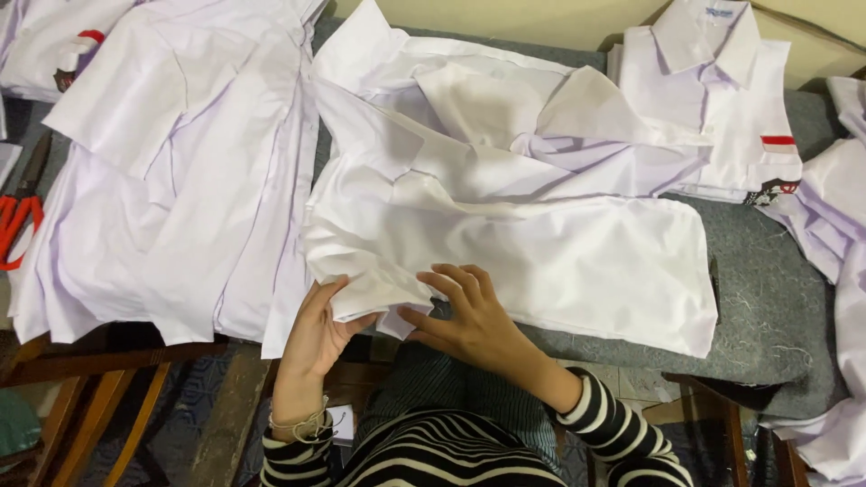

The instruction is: Folding a white shirt and using scissors to trim loose threads from the garment.

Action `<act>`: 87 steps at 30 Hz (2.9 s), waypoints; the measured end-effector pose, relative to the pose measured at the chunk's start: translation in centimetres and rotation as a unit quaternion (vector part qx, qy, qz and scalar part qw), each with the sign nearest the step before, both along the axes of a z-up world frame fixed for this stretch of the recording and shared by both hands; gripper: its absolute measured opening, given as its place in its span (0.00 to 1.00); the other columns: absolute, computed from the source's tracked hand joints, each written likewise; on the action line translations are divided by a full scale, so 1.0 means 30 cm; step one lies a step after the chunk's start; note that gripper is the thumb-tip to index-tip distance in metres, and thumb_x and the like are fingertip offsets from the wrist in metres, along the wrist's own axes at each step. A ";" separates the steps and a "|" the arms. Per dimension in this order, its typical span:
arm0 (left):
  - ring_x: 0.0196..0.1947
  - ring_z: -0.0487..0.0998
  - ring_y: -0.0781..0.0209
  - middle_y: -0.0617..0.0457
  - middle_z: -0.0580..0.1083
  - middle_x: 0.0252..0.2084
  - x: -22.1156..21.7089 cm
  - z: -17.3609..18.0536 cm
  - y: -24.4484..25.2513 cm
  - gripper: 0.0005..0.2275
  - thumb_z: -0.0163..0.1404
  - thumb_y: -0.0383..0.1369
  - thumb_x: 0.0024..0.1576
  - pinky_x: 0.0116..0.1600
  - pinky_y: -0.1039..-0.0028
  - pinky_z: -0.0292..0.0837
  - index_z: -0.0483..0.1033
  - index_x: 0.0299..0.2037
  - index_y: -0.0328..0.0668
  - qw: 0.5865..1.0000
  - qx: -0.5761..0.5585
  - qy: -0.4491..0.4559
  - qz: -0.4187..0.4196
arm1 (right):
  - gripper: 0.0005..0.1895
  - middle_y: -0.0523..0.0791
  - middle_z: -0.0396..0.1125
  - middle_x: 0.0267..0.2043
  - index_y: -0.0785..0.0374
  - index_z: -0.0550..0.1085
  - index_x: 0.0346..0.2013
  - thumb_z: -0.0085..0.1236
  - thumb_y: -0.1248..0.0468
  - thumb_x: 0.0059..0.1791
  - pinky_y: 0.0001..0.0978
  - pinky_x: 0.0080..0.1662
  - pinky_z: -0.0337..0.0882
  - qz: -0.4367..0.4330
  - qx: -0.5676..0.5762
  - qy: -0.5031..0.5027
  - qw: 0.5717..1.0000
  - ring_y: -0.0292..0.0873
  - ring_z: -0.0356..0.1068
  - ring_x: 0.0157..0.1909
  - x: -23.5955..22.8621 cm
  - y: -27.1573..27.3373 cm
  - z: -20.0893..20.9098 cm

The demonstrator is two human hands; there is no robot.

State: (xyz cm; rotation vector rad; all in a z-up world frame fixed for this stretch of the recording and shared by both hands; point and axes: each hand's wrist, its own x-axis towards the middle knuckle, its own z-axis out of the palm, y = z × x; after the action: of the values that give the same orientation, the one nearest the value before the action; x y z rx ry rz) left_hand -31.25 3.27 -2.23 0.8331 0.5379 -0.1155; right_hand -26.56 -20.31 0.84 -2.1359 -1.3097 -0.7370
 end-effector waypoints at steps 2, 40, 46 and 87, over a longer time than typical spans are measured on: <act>0.45 0.80 0.51 0.37 0.72 0.58 -0.005 -0.027 0.020 0.24 0.44 0.32 0.62 0.44 0.59 0.83 0.57 0.70 0.38 1.000 0.007 -0.005 0.002 | 0.11 0.51 0.63 0.58 0.47 0.76 0.44 0.63 0.53 0.49 0.55 0.54 0.67 0.003 -0.016 -0.008 1.000 0.60 0.64 0.61 -0.006 -0.007 -0.023; 0.45 0.79 0.27 0.35 0.80 0.43 0.192 0.130 0.135 0.25 0.40 0.53 0.68 0.50 0.40 0.70 0.77 0.50 0.36 0.635 0.756 0.103 -0.123 | 0.05 0.47 0.71 0.39 0.62 0.75 0.39 0.54 0.73 0.55 0.41 0.45 0.66 -0.393 0.035 0.107 0.913 0.52 0.69 0.41 -0.046 -0.818 -0.182; 0.43 0.76 0.29 0.40 0.78 0.39 0.231 0.127 0.144 0.26 0.34 0.55 0.67 0.46 0.45 0.67 0.75 0.46 0.39 0.626 0.755 0.127 -0.150 | 0.11 0.56 0.69 0.43 0.74 0.73 0.52 0.47 0.68 0.62 0.48 0.43 0.68 -0.551 0.067 0.241 0.796 0.53 0.69 0.42 -0.131 -0.984 -0.109; 0.24 0.62 0.56 0.50 0.63 0.21 0.075 -0.036 0.167 0.19 0.39 0.44 0.73 0.34 0.64 0.60 0.71 0.43 0.32 0.732 0.676 -0.001 -0.081 | 0.18 0.50 0.72 0.34 0.72 0.77 0.44 0.60 0.56 0.58 0.35 0.35 0.62 -0.543 0.142 0.311 0.767 0.42 0.66 0.35 -0.137 -1.035 -0.194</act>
State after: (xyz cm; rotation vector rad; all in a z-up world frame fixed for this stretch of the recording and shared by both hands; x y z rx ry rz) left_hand -28.99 8.29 -3.31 2.3292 0.4952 0.1624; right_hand -30.66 -51.36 -4.99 -2.4121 0.4670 -0.4592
